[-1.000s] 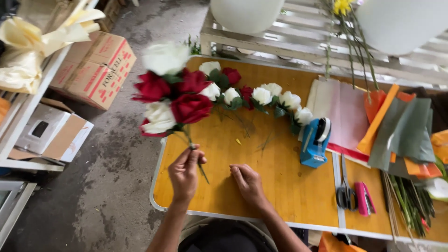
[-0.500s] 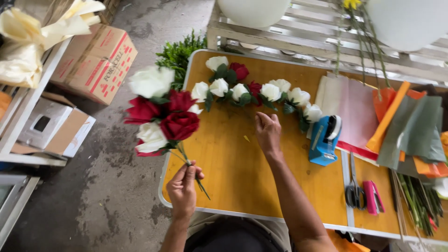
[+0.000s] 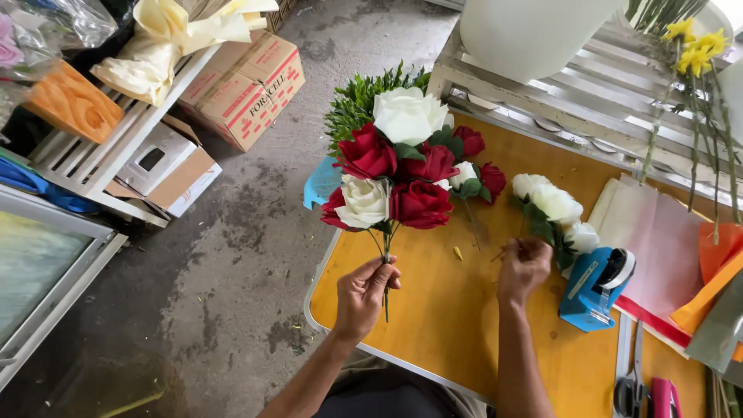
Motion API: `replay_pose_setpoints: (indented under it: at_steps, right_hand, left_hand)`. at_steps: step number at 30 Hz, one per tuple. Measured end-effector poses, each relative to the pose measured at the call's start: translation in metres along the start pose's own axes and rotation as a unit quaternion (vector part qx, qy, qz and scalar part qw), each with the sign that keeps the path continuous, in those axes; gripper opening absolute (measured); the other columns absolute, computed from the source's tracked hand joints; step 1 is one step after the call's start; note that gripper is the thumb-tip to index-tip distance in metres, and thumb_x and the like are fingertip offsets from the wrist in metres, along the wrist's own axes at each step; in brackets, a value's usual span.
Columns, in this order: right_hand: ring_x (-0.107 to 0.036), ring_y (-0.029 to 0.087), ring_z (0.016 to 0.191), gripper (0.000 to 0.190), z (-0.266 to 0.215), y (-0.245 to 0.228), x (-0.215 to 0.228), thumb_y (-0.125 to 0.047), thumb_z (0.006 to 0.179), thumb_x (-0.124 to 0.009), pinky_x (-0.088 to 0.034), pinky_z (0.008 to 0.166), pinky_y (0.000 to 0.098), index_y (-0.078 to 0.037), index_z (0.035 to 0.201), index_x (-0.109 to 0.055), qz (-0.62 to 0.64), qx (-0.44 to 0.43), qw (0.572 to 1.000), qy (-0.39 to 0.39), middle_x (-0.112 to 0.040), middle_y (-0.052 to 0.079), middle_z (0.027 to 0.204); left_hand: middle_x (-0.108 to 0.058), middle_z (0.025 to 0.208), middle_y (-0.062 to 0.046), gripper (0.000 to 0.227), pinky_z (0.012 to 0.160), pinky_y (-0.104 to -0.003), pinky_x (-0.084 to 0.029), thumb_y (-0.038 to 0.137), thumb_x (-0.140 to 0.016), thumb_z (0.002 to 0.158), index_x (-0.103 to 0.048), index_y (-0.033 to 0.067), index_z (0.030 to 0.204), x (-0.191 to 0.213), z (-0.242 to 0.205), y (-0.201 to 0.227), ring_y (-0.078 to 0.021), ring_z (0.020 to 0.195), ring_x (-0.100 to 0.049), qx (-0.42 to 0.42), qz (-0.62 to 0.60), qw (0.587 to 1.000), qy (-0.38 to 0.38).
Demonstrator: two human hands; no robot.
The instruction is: The person arranges artificial red and white roses into a bouquet on a wooden table. They gather the stems, twist them together by hand, and adjust the flower heads to form a cohesive bunch.
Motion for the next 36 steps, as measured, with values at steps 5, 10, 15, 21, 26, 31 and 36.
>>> replay_pose_setpoints:
  at_steps: [5, 10, 15, 21, 26, 31, 36]
  right_hand:
    - [-0.071, 0.024, 0.084, 0.029, -0.021, -0.046, 0.041, 0.007, 0.104, -0.067, -0.059, 0.063, 0.0289, 0.006, 0.128, -0.052, 0.137, 0.049, 0.987, 0.07, -0.065, 0.018, 0.103]
    - [-0.067, 0.022, 0.076, 0.015, -0.074, -0.136, 0.066, 0.007, 0.102, -0.063, -0.058, 0.07, 0.0291, 0.005, 0.116, -0.062, 0.234, 0.077, 0.969, 0.027, -0.068, 0.019, 0.091]
    - [-0.072, 0.019, 0.081, 0.022, -0.113, -0.154, 0.053, 0.003, 0.097, -0.064, -0.062, 0.067, 0.0252, 0.003, 0.119, -0.065, 0.264, 0.113, 0.953, -0.099, -0.071, 0.013, 0.092]
    - [-0.072, 0.019, 0.077, 0.018, -0.113, -0.164, 0.04, 0.004, 0.095, -0.066, -0.061, 0.066, 0.0264, 0.004, 0.112, -0.068, 0.219, 0.121, 0.959, -0.135, -0.068, 0.013, 0.091]
    - [-0.069, 0.017, 0.076, 0.016, -0.106, -0.165, 0.035, 0.001, 0.095, -0.068, -0.064, 0.068, 0.0273, 0.004, 0.111, -0.069, 0.222, 0.12, 0.961, -0.114, -0.068, 0.012, 0.092]
    - [-0.078, 0.019, 0.089, 0.016, -0.103, -0.178, 0.03, -0.003, 0.094, -0.071, -0.067, 0.075, 0.0279, 0.002, 0.109, -0.07, 0.198, 0.1, 0.967, -0.128, -0.075, 0.011, 0.094]
    - [-0.08, 0.028, 0.098, 0.017, -0.099, -0.186, 0.018, 0.001, 0.093, -0.07, -0.068, 0.083, 0.0341, 0.004, 0.11, -0.069, 0.259, 0.067, 0.953, -0.143, -0.077, 0.018, 0.099]
  left_hand:
    - [-0.07, 0.075, -0.023, 0.017, 0.064, -0.038, -0.066, -0.004, -0.059, 0.1, -0.071, -0.0143, 0.108, -0.02, 0.007, -0.013, -0.0261, 0.06, -0.069, 0.013, -0.177, 0.981, -0.083]
    - [-0.069, 0.087, -0.016, 0.018, 0.069, -0.033, -0.057, 0.003, -0.059, 0.103, -0.07, -0.0074, 0.111, -0.047, 0.009, -0.036, -0.0248, 0.071, -0.066, 0.131, -0.288, 0.932, -0.177]
    - [-0.069, 0.087, -0.014, 0.016, 0.073, -0.035, -0.059, 0.004, -0.056, 0.103, -0.068, -0.0056, 0.108, -0.085, 0.012, -0.002, -0.0235, 0.072, -0.064, 0.097, -0.251, 0.947, -0.178]
    - [-0.069, 0.081, -0.012, 0.019, 0.07, -0.033, -0.059, 0.006, -0.054, 0.104, -0.069, -0.0045, 0.099, -0.106, 0.007, 0.035, -0.0206, 0.072, -0.066, 0.011, -0.151, 0.973, -0.175]
    - [-0.076, 0.096, -0.013, 0.021, 0.08, -0.032, -0.065, 0.005, -0.055, 0.103, -0.073, -0.0034, 0.109, -0.105, 0.004, 0.041, -0.0199, 0.087, -0.073, -0.002, -0.111, 0.982, -0.156]
    - [-0.078, 0.093, -0.008, 0.021, 0.07, -0.03, -0.066, 0.012, -0.059, 0.101, -0.076, 0.0002, 0.105, -0.098, 0.006, 0.046, -0.016, 0.082, -0.074, -0.03, -0.03, 0.993, -0.107]
    - [-0.08, 0.091, -0.005, 0.022, 0.073, -0.029, -0.066, 0.016, -0.06, 0.101, -0.077, 0.0035, 0.103, -0.091, 0.008, 0.056, -0.0149, 0.082, -0.076, -0.039, 0.013, 0.995, -0.09]
Point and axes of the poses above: each hand's wrist, its own z-axis towards the middle knuckle, its own x-axis out of the back of the hand, y = z × x, the point moved 7 cm from there along z, towards the middle knuckle
